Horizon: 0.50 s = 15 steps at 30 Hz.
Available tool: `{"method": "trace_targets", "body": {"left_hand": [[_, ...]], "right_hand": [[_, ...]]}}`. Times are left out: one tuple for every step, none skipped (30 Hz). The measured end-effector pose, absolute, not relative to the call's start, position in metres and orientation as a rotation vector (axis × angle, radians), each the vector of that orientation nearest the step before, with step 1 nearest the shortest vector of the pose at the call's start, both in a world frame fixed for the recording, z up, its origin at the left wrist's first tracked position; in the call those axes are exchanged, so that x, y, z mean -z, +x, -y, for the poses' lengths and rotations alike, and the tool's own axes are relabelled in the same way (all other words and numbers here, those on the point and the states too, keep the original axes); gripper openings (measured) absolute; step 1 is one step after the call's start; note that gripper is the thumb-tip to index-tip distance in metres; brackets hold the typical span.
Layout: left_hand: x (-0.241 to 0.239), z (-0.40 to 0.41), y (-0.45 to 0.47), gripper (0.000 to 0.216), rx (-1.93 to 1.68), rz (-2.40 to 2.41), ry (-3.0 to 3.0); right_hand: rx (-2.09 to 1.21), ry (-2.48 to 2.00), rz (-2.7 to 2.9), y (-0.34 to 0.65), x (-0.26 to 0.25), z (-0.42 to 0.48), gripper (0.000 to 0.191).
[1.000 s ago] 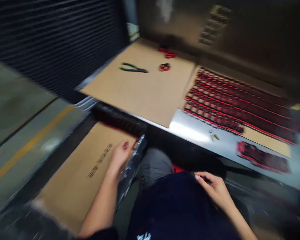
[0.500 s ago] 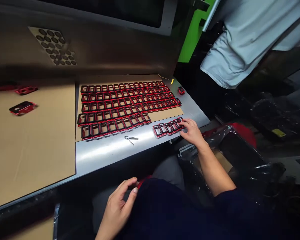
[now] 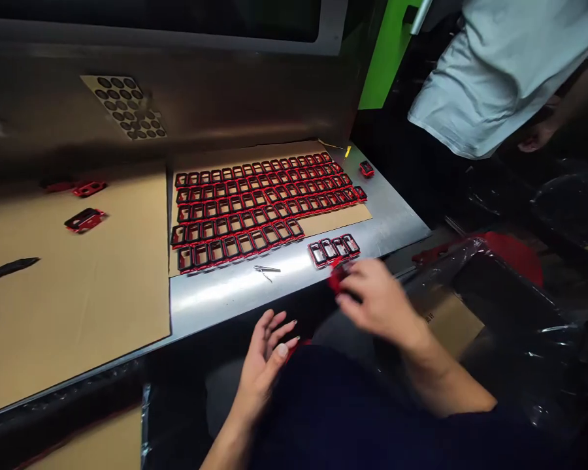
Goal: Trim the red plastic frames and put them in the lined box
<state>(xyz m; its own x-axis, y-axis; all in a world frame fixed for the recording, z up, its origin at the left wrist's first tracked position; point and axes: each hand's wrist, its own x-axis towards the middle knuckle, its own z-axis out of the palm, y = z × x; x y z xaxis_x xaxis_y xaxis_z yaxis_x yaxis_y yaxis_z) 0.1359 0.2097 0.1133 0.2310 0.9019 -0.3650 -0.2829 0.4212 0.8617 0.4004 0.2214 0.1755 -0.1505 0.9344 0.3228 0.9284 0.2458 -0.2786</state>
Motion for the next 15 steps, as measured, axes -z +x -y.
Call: {"method": "trace_targets", "body": {"left_hand": [[-0.115,-0.211,0.144,0.074,-0.928,-0.993,0.625],[-0.115,-0.212,0.15,0.075,-0.923,-1.0,0.519],[-0.114,-0.214,0.153,0.071,-0.928,-1.038,0.424],[-0.113,-0.216,0.154,0.064,-0.944,-1.088,0.337],[-0.111,-0.218,0.153,0.057,-0.964,-1.134,0.26],[-0.11,-0.22,0.149,0.05,-0.982,-1.169,0.193],[-0.109,-0.221,0.144,0.045,-0.989,-1.191,0.136],[-0.11,-0.221,0.138,0.042,-0.99,-1.202,0.089],[-0.111,-0.219,0.133,0.04,-0.985,-1.198,0.055],[-0.114,-0.216,0.128,0.039,-0.973,-1.175,0.038],[-0.118,-0.211,0.125,0.039,-0.957,-1.133,0.039],[-0.122,-0.207,0.123,0.039,-0.928,-1.064,0.059],[-0.125,-0.203,0.122,0.041,-0.892,-0.978,0.093],[-0.127,-0.2,0.122,0.043,-0.864,-0.897,0.129],[-0.127,-0.198,0.123,0.044,-0.834,-0.834,0.158]], "right_hand": [[-0.129,-1.563,2.27,0.369,-0.174,-0.213,0.01],[-0.211,-1.432,2.416,0.338,-0.169,-0.206,0.015],[-0.214,-1.37,2.504,0.312,-0.162,-0.201,0.017],[-0.184,-1.378,2.531,0.292,-0.153,-0.198,0.015],[-0.189,-1.33,2.56,0.279,-0.145,-0.197,0.018],[-0.2,-1.288,2.565,0.273,-0.138,-0.196,0.021],[-0.234,-1.23,2.546,0.273,-0.133,-0.197,0.024],[-0.297,-1.16,2.502,0.278,-0.13,-0.197,0.027],[-0.388,-1.104,2.428,0.285,-0.13,-0.198,0.033],[-0.508,-1.057,2.33,0.294,-0.131,-0.2,0.041],[-0.662,-1.037,2.215,0.301,-0.131,-0.203,0.056],[-0.846,-1.034,2.099,0.307,-0.132,-0.206,0.077],[-1.053,-1.015,1.997,0.309,-0.131,-0.21,0.089],[-1.237,-0.972,1.906,0.31,-0.13,-0.212,0.092],[-1.375,-0.939,1.825,0.308,-0.128,-0.214,0.093]]}}
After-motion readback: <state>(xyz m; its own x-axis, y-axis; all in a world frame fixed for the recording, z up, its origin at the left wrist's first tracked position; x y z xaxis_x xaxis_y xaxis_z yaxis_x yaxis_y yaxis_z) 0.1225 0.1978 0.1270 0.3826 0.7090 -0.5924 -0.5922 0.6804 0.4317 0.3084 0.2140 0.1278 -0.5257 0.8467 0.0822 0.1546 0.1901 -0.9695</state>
